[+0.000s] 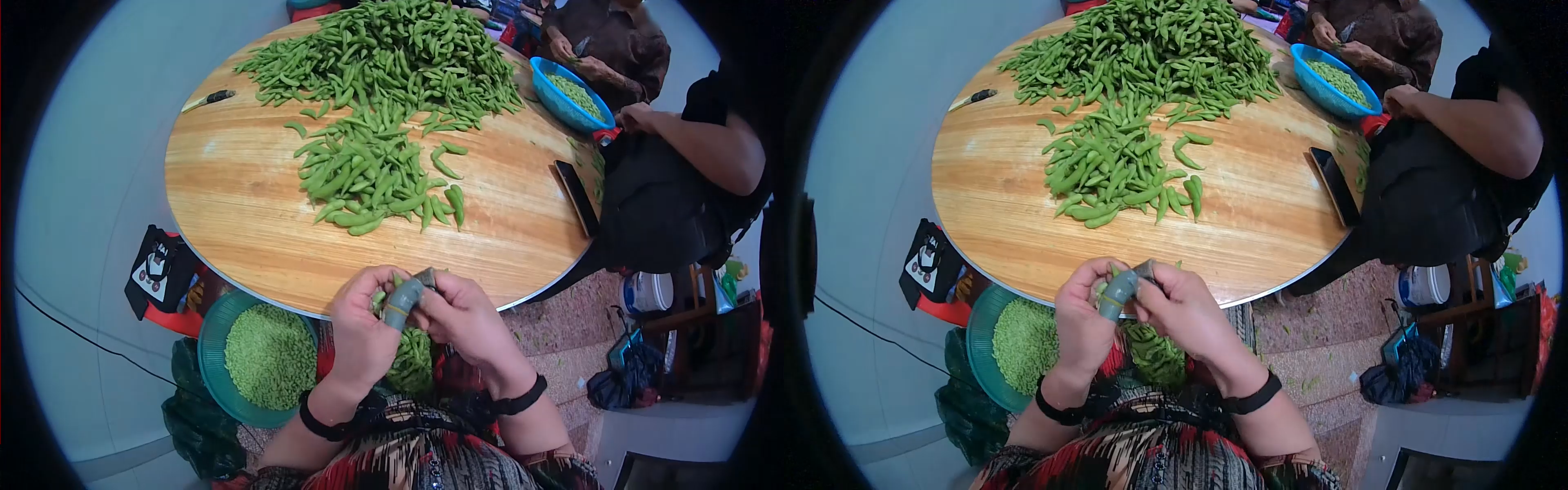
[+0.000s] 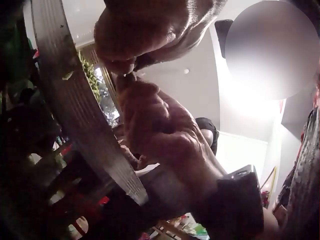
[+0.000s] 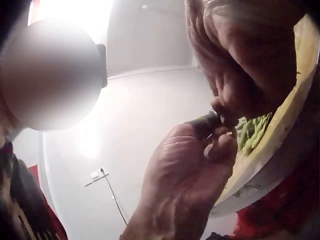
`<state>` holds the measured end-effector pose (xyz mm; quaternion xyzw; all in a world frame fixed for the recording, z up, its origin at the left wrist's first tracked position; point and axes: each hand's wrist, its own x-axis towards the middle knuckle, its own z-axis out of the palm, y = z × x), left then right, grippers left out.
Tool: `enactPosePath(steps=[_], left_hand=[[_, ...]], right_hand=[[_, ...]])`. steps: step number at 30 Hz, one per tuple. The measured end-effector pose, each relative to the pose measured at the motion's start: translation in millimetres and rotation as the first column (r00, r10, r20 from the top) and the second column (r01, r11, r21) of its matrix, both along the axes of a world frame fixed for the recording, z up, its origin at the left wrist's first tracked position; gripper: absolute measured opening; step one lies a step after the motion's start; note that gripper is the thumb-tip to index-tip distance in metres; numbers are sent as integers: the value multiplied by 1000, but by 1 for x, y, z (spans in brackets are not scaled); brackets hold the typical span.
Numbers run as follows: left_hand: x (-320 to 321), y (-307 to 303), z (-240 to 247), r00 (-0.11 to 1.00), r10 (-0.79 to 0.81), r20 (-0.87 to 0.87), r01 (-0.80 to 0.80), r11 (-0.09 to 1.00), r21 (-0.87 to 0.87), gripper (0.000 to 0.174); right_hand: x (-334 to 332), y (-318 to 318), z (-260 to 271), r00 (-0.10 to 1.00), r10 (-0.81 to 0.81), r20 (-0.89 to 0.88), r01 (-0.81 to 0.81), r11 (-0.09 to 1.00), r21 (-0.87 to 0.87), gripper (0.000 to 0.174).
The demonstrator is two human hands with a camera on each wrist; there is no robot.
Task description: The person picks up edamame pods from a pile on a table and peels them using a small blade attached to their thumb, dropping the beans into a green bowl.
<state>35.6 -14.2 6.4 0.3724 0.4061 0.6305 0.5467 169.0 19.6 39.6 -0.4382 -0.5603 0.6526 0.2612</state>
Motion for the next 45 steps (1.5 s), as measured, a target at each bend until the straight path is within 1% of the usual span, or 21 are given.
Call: enactPosePath(steps=[2, 3, 5, 6, 7, 8, 9, 12, 14, 17, 20, 22, 23, 26, 28, 29, 30, 32, 33, 41, 45], left_hand=[[0, 5, -6, 857, 258, -447, -169, 959, 229, 16], [-2, 5, -5, 858, 257, -444, -170, 959, 226, 16], [-7, 6, -2, 922, 173, -346, -152, 984, 87, 21], [-9, 6, -1, 923, 171, -345, -151, 985, 85, 21], [-11, 6, -1, 955, 109, -277, -96, 994, 61, 22], [-11, 7, 0, 977, 47, -207, -39, 998, 42, 22], [-11, 8, -1, 895, 49, -444, 29, 985, 169, 23], [1, 0, -2, 849, -165, -503, 262, 956, 129, 26], [-2, 1, 0, 812, -197, -550, 321, 937, 138, 30], [0, 2, 11, 819, -70, -570, 137, 988, 77, 31], [7, 8, 13, 822, 129, -554, -37, 984, 174, 31], [3, 15, 5, 646, 335, -686, -14, 904, 428, 32], [0, 14, 5, 646, 334, -687, -13, 904, 427, 32], [-7, 13, 0, 722, 272, -637, 2, 919, 394, 24], [-7, 16, -4, 982, 20, -185, 11, 986, 163, 15], [-5, 11, -1, 998, -40, 40, 38, 998, 54, 12], [-6, 9, 3, 998, -39, 39, 37, 998, 51, 12], [-8, 6, 7, 937, -87, 339, 99, 995, -17, 13], [-9, 6, 6, 938, -83, 337, 96, 995, -21, 13], [-11, 7, -8, 998, -55, 33, 51, 993, 108, 12], [-14, 2, 5, 930, -179, 321, 176, 984, 40, 9]], right_hand=[[-1, 6, -1, 961, -123, -246, 42, 949, -311, 20], [-1, 11, -2, 962, -124, -242, 43, 949, -314, 20], [2, 26, -5, 998, 46, -34, -49, 996, -78, 24], [6, 40, -9, 968, -89, 234, 21, 960, 278, 24], [9, 57, -8, 857, -299, 419, -16, 798, 603, 25], [13, 71, 0, 740, -466, 485, -26, 700, 713, 26], [19, 86, -3, 672, -521, 526, -65, 666, 743, 27], [22, 103, -13, 520, -521, 676, -228, 678, 698, 26], [25, 95, -9, 532, -505, 680, -237, 682, 692, 23], [28, 73, -1, 670, -478, 568, -117, 687, 717, 24], [30, 48, 5, 847, -265, 461, -27, 845, 535, 25], [30, 29, 5, 989, -10, 146, -26, 971, 238, 26], [25, 20, 9, 994, -5, 112, -25, 965, 260, 20], [23, 7, 27, 990, -131, 43, 125, 984, 127, 15], [21, 4, 25, 990, -138, 7, 134, 973, 189, 15], [20, 2, 28, 996, -83, -27, 85, 994, 66, 17], [19, 0, 29, 997, -32, -67, 28, 998, -55, 20], [25, -1, 15, 989, 70, -134, -78, 995, -57, 22], [26, -1, 9, 965, 167, -200, -180, 983, -48, 24], [17, -3, 14, 983, 84, -164, -116, 973, -197, 20], [16, -7, 14, 978, 29, -207, -90, 952, -293, 18]])
